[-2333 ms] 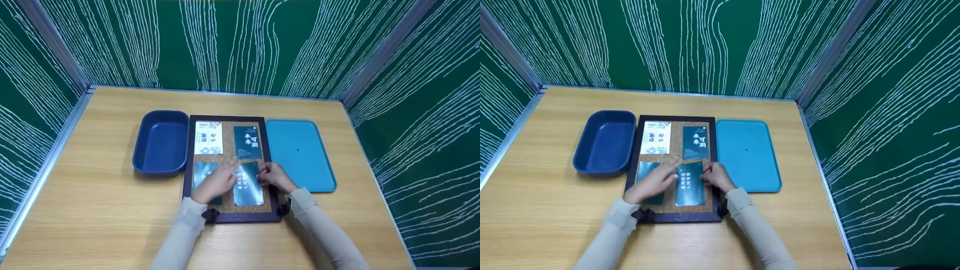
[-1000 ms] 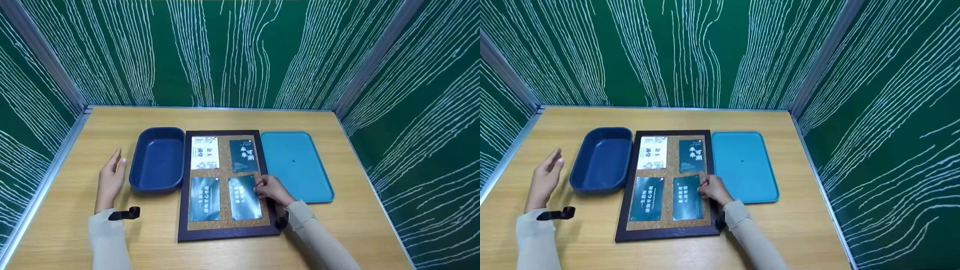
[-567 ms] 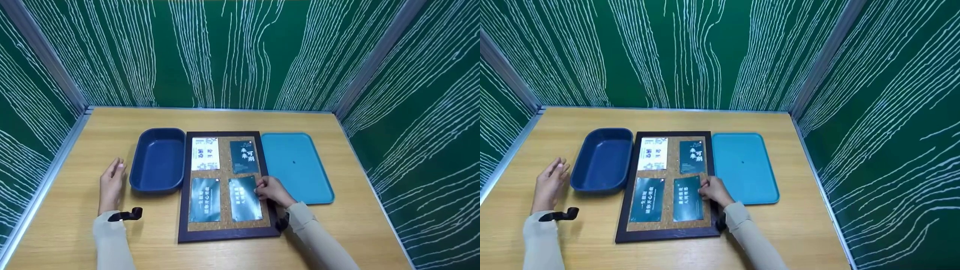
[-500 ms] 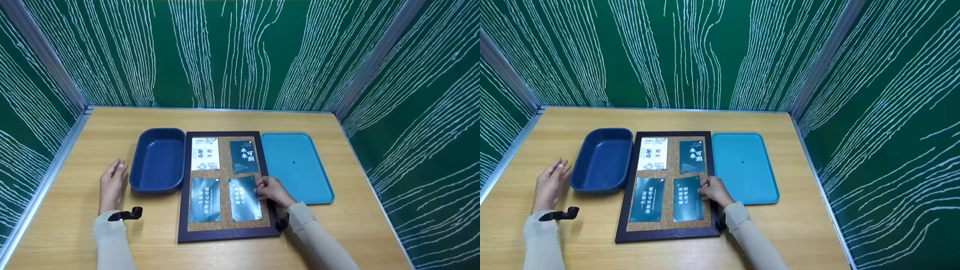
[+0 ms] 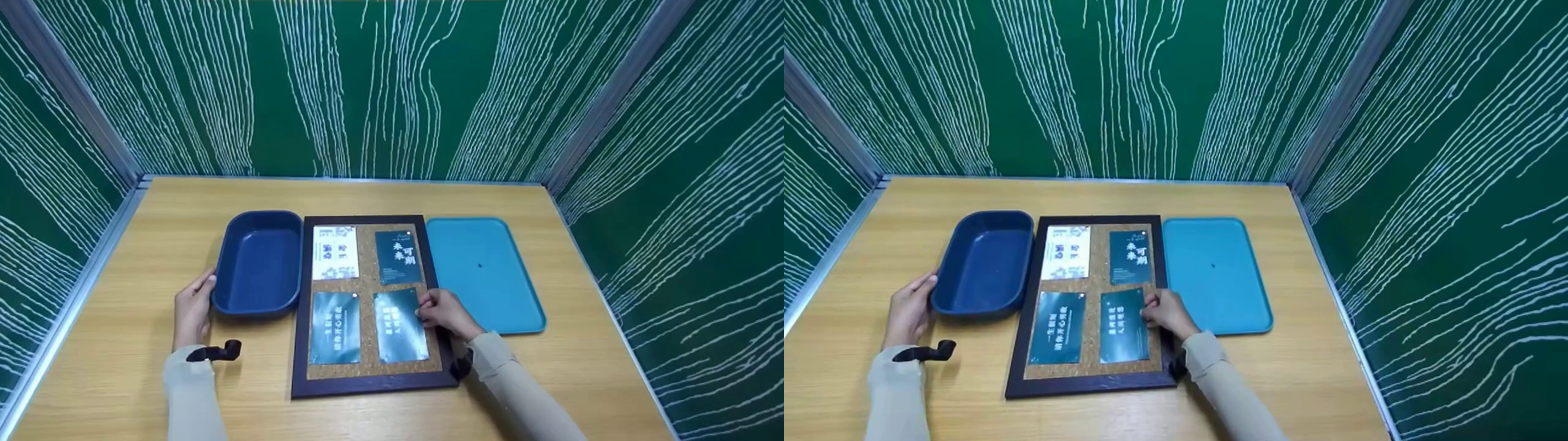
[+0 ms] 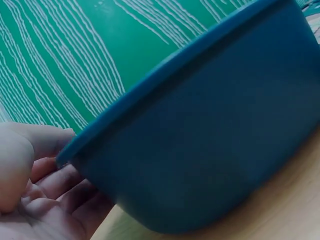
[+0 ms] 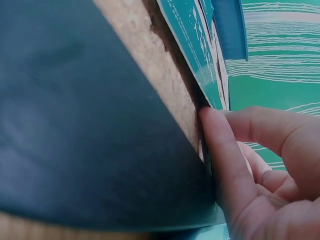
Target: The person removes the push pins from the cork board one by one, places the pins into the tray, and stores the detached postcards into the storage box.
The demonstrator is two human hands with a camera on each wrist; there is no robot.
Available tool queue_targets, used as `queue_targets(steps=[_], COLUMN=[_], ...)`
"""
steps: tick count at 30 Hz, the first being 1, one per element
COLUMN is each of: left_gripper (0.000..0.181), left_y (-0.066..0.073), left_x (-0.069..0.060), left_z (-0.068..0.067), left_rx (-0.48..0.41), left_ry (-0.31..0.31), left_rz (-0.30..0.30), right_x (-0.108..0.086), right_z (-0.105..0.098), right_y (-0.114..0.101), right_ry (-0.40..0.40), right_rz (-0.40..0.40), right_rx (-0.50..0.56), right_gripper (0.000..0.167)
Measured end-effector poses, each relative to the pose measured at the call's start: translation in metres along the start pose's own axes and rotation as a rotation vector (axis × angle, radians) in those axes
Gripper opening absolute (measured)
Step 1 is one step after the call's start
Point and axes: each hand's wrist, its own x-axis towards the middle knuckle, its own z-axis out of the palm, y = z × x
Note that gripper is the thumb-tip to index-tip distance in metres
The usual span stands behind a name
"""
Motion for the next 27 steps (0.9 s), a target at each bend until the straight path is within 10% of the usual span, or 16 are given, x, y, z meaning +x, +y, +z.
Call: queue_targets(steps=[27], left_gripper=[0.045], left_y=[-0.0022], left_x=[-0.0005], left_z=[0.0045], left_rx=[-0.031], left_ry=[0.028], left_rz=[0.027], right_x=[0.0019], right_z=[-0.0008], right_y=[0.0048], right_ry=[0.005], right_rz=[0.001], right_rx=[0.05], right_gripper=[0.019])
